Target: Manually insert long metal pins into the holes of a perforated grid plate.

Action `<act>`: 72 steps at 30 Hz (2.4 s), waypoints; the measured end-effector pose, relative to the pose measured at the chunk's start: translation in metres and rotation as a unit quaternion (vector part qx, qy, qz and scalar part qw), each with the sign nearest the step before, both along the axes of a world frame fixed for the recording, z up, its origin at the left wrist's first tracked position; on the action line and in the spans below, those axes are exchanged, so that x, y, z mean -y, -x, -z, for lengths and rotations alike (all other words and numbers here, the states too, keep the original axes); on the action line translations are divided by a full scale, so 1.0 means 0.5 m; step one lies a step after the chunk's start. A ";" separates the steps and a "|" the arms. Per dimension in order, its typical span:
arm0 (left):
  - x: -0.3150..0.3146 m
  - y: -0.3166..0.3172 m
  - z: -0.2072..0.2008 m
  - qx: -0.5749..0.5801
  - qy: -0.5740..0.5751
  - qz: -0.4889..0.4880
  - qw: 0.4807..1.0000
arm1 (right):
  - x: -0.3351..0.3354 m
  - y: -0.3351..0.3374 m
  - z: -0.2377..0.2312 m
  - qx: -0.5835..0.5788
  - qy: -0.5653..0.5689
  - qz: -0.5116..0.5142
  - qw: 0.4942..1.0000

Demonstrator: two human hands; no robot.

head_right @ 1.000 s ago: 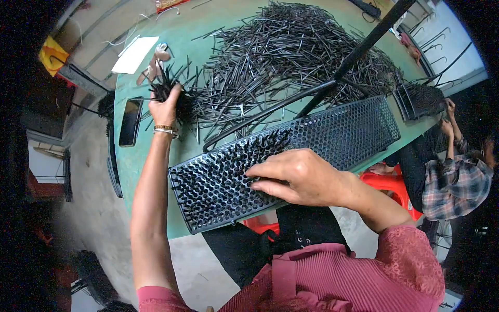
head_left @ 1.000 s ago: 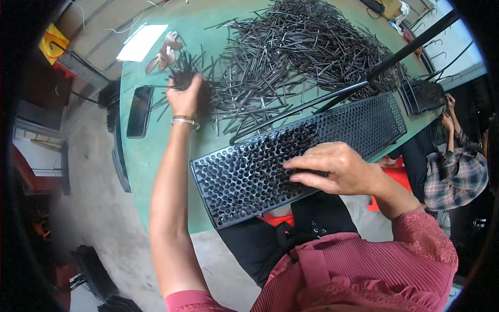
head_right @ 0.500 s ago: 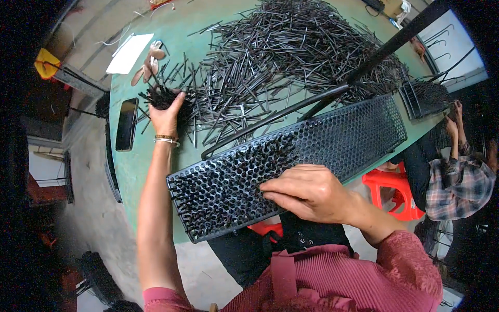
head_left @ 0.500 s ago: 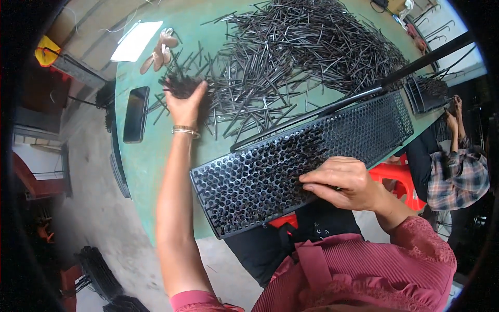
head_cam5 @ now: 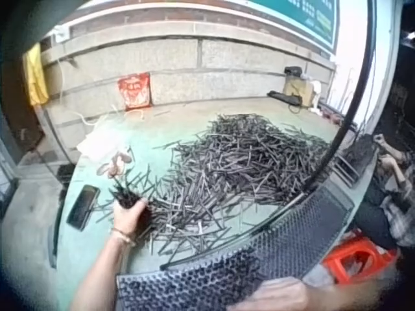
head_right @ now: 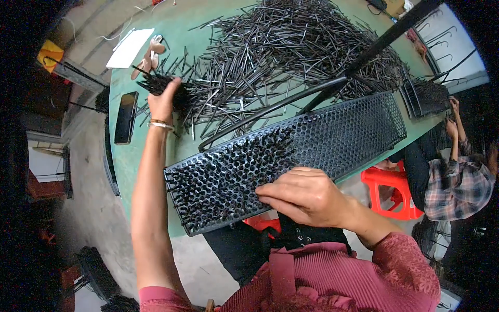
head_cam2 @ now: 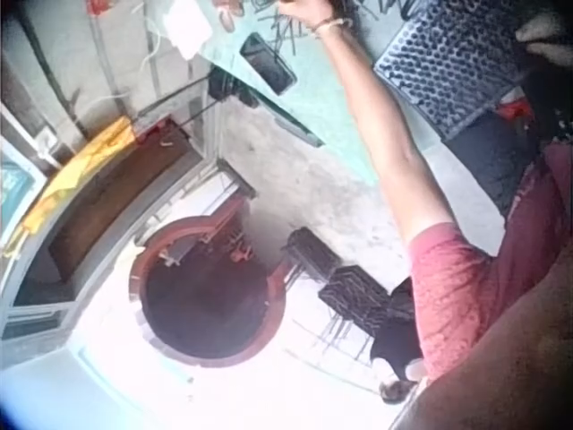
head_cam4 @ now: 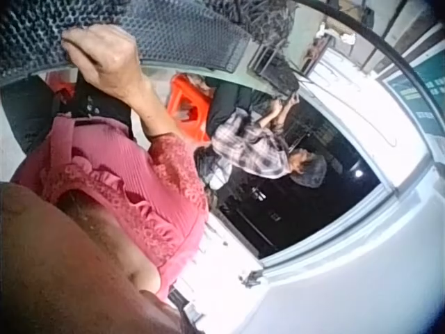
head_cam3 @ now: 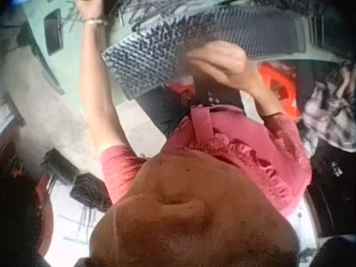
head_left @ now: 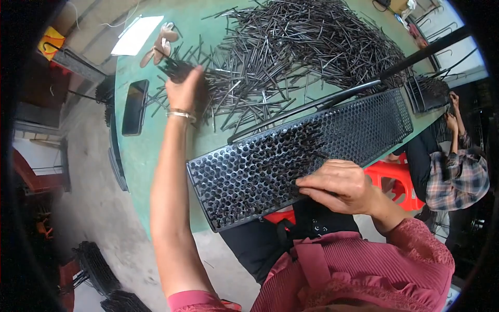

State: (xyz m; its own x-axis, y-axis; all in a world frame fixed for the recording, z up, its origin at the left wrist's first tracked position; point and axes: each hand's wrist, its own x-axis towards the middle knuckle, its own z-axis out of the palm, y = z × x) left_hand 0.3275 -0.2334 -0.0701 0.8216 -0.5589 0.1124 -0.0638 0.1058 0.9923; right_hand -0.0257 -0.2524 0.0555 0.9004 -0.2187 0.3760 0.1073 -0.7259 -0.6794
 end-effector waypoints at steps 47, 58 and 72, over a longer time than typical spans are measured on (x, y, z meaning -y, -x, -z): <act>-0.359 0.720 -0.136 -0.554 0.136 0.273 0.774 | -0.118 0.204 0.081 0.049 -0.388 0.053 0.919; -0.352 0.707 -0.139 -0.522 0.164 0.245 0.801 | -0.088 0.162 0.048 0.074 -0.332 0.085 0.936; -0.387 0.694 -0.117 -0.538 0.252 0.157 0.789 | -0.080 0.138 -0.053 0.107 -0.096 0.118 0.983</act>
State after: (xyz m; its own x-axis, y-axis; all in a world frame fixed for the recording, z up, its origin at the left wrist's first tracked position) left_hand -0.0194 -0.0400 -0.0116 0.4240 -0.8604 -0.2828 0.8941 0.3480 0.2820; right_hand -0.0945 -0.2124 0.0823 0.7210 -0.4968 0.4831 0.1076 -0.6085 -0.7862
